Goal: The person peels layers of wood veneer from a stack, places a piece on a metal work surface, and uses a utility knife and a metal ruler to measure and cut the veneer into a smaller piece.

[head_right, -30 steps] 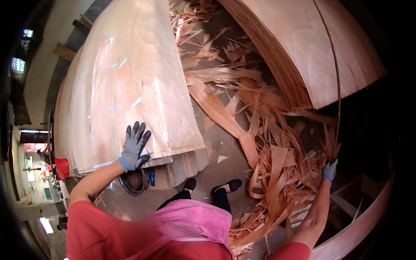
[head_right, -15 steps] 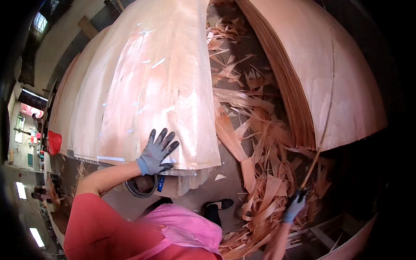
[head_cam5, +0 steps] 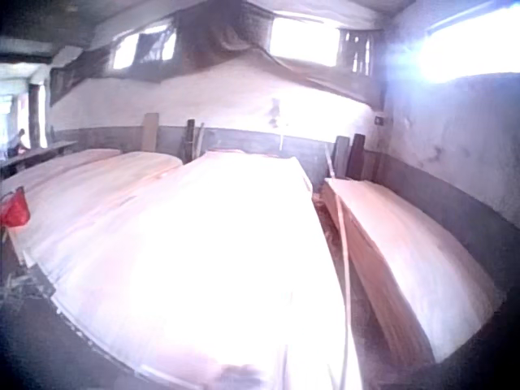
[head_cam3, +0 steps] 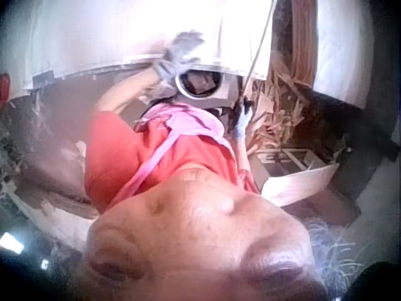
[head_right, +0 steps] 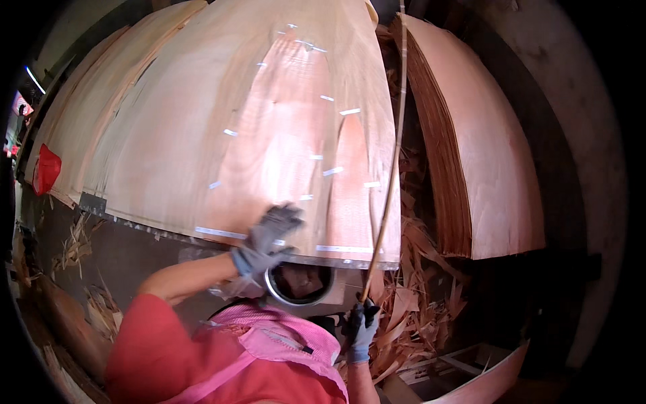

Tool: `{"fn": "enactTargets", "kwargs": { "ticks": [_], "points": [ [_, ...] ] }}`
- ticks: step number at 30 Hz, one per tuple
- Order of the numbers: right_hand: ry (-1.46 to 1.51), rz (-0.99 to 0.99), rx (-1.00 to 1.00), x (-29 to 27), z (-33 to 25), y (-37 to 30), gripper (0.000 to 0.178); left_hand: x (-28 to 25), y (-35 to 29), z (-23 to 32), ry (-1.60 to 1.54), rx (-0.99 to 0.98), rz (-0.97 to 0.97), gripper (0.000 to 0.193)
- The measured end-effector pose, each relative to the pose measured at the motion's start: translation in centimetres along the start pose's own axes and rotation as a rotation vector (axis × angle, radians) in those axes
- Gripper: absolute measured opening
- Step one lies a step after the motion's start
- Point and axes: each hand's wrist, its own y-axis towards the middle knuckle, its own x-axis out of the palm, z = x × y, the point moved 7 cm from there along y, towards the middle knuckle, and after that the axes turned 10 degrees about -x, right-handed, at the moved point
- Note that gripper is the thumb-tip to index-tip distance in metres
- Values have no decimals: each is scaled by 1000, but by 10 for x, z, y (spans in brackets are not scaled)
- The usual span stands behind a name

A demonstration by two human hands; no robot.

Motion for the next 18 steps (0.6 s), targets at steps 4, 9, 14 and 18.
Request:
{"fn": "enactTargets", "kwargs": {
  "ticks": [4,9,14,18],
  "points": [
    [26,-112,75,71,14,-31,35,-139,-118,-159,190,-442,338,57],
    [-42,-187,132,123,14,-52,37,-280,-264,-275,440,-864,642,60],
    [-111,-234,168,160,19,-66,32,-319,-349,-312,615,-1156,619,59],
    [-167,-148,166,153,32,-78,30,-316,-366,-340,628,-1199,653,62]
  ]
}}
